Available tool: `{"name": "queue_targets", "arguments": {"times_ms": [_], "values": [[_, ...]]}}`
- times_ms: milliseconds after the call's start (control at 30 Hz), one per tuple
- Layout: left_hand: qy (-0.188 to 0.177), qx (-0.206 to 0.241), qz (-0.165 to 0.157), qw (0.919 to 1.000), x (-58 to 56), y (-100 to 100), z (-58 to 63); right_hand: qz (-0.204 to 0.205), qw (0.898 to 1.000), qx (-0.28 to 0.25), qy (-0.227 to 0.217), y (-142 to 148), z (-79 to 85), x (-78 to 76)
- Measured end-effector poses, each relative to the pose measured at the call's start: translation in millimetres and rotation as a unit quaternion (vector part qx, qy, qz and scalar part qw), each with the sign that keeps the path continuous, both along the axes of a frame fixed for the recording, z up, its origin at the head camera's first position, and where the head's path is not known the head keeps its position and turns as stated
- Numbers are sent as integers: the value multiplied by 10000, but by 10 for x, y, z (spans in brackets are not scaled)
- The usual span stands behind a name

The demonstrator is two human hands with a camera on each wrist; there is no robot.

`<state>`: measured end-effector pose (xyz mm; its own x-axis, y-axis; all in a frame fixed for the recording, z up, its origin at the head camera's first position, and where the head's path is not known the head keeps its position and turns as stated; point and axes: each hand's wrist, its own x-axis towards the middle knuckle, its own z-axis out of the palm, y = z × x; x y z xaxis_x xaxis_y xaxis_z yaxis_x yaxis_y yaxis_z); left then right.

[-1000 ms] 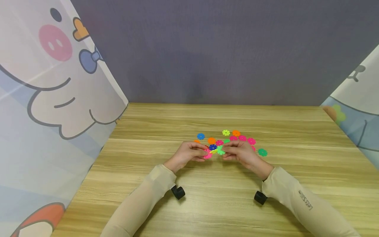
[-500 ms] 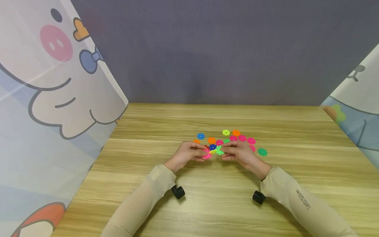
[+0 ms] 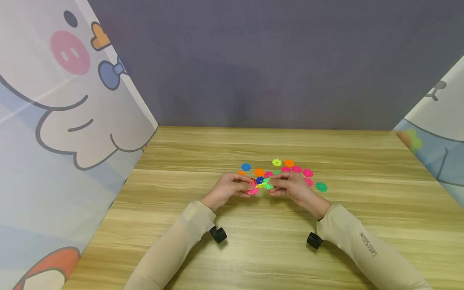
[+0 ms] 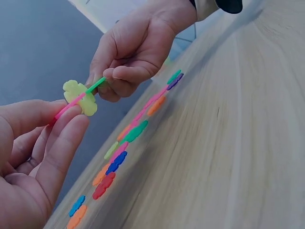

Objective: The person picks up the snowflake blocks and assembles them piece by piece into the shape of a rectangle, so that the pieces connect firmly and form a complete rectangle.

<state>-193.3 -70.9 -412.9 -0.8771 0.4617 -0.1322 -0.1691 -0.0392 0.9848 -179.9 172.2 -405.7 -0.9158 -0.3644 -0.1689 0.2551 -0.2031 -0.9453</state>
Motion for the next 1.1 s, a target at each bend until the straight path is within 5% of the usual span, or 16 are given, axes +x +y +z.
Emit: {"name": "queue_targets", "arguments": {"times_ms": [633, 1100], "values": [[-104, -257, -182, 9995, 3, -11, -35, 450, 9978, 407, 277, 7, -32, -20], [-144, -345, -646, 9972, 32, 5, -4, 605, 9961, 613, 195, -46, -6, -11]]}}
